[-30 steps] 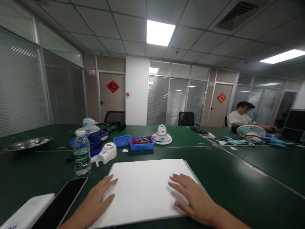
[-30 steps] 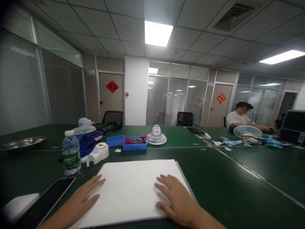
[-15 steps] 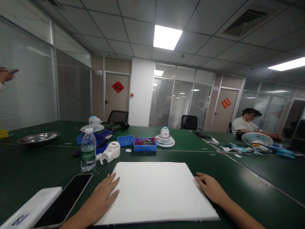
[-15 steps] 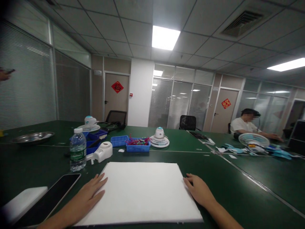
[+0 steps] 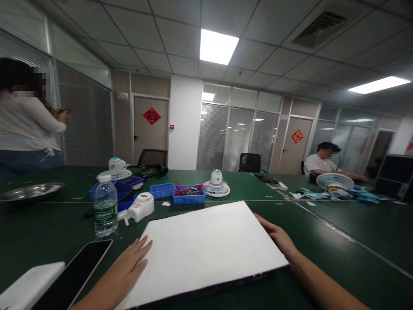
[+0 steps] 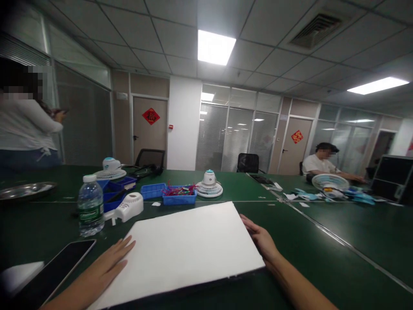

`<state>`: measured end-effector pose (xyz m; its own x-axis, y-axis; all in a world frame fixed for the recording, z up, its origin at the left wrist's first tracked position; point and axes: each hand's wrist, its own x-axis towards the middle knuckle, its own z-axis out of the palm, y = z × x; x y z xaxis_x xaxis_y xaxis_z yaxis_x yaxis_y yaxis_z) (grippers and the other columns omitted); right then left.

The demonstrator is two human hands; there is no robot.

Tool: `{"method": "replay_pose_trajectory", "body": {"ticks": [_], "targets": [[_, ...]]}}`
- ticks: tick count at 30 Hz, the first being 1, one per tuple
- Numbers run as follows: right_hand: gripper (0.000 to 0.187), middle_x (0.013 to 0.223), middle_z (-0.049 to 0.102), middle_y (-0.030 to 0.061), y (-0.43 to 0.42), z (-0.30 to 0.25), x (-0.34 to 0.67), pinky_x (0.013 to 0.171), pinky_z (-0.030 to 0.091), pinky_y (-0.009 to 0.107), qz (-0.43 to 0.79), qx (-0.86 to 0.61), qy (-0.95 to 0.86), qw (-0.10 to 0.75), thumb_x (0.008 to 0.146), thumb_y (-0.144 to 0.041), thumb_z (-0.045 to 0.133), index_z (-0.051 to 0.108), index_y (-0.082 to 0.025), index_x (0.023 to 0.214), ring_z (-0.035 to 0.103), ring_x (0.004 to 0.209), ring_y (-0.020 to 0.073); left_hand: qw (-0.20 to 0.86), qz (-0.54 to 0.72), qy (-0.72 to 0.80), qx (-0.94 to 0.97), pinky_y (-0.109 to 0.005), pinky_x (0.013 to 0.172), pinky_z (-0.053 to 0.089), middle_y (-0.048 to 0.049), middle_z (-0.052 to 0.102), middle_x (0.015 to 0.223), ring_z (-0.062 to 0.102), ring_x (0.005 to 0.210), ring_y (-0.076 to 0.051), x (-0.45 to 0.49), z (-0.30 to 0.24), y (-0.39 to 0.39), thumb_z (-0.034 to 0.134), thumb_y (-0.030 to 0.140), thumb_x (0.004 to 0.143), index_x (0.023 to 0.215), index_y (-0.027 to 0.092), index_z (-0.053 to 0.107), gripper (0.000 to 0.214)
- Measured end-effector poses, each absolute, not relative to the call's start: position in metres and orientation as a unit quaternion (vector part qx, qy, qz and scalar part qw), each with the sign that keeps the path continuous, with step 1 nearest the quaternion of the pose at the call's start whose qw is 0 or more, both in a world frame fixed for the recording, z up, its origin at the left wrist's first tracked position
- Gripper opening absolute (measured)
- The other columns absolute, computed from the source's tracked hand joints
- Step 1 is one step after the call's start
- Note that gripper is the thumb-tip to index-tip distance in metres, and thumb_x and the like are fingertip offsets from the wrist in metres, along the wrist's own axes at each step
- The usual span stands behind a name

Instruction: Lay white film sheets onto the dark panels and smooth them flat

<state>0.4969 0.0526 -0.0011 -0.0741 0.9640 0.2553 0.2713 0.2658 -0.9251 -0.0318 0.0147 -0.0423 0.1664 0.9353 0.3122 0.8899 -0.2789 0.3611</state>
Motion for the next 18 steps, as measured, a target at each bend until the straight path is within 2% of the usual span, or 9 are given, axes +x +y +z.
{"method": "replay_pose_trajectory", "body": {"ticks": [2,3,6,9,13,18], "targets": [[0.045,0.159,0.037,0.0056,0.053,0.003,0.499,0.092,0.057,0.042,0.361,-0.444,-0.62,0.537,0.077,-0.029,0.068,0.072,-0.027,0.121,0.058,0.128,0.0323,0.055,0.236,0.6,0.762,-0.048,0.119,0.031,0.0016,0.042,0.155,0.038,0.145,-0.029,-0.029,-0.04,0.015,0.047,0.044,0.094,0.142,0.03,0.053,0.051],[0.041,0.16,0.035,0.0067,0.053,0.004,0.5,0.096,0.054,0.043,0.356,-0.426,-0.617,0.559,0.076,-0.034,0.074,0.073,-0.026,0.116,0.056,0.13,0.0328,0.059,0.231,0.602,0.763,-0.049,0.119,0.031,0.001,0.042,0.155,0.038,0.145,-0.029,-0.028,-0.039,0.015,0.046,0.044,0.095,0.143,0.029,0.053,0.051],[0.048,0.156,0.043,0.011,0.053,0.003,0.503,0.105,0.048,0.048,0.331,-0.39,-0.618,0.597,0.071,-0.046,0.083,0.074,-0.026,0.114,0.056,0.129,0.0322,0.069,0.223,0.602,0.764,-0.051,0.118,0.029,-0.0008,0.043,0.155,0.037,0.145,-0.03,-0.022,-0.035,0.016,0.044,0.044,0.095,0.142,0.026,0.053,0.052],[0.052,0.155,0.044,0.0112,0.051,0.0,0.506,0.104,0.048,0.05,0.289,-0.385,-0.643,0.596,0.068,-0.051,0.084,0.074,-0.028,0.115,0.054,0.132,0.0327,0.088,0.228,0.601,0.761,-0.052,0.119,0.027,-0.0019,0.043,0.155,0.035,0.146,-0.03,-0.018,-0.033,0.018,0.043,0.045,0.094,0.143,0.024,0.053,0.054],[0.036,0.142,0.058,0.0135,0.045,-0.001,0.506,0.11,0.04,0.053,0.206,-0.388,-0.715,0.543,0.072,-0.048,0.082,0.078,-0.025,0.099,0.047,0.138,0.0346,0.126,0.248,0.604,0.747,-0.053,0.119,0.026,-0.002,0.045,0.155,0.035,0.146,-0.031,-0.018,-0.027,0.017,0.043,0.048,0.093,0.141,0.023,0.056,0.055],[0.036,0.137,0.062,0.0142,0.045,-0.002,0.518,0.113,0.036,0.052,0.178,-0.395,-0.72,0.542,0.077,-0.045,0.076,0.074,-0.024,0.107,0.046,0.138,0.0347,0.186,0.301,0.591,0.725,-0.055,0.117,0.032,0.0024,0.063,0.141,0.053,0.136,-0.031,-0.031,-0.013,0.012,0.032,0.048,0.096,0.127,0.03,0.069,0.052]]}}
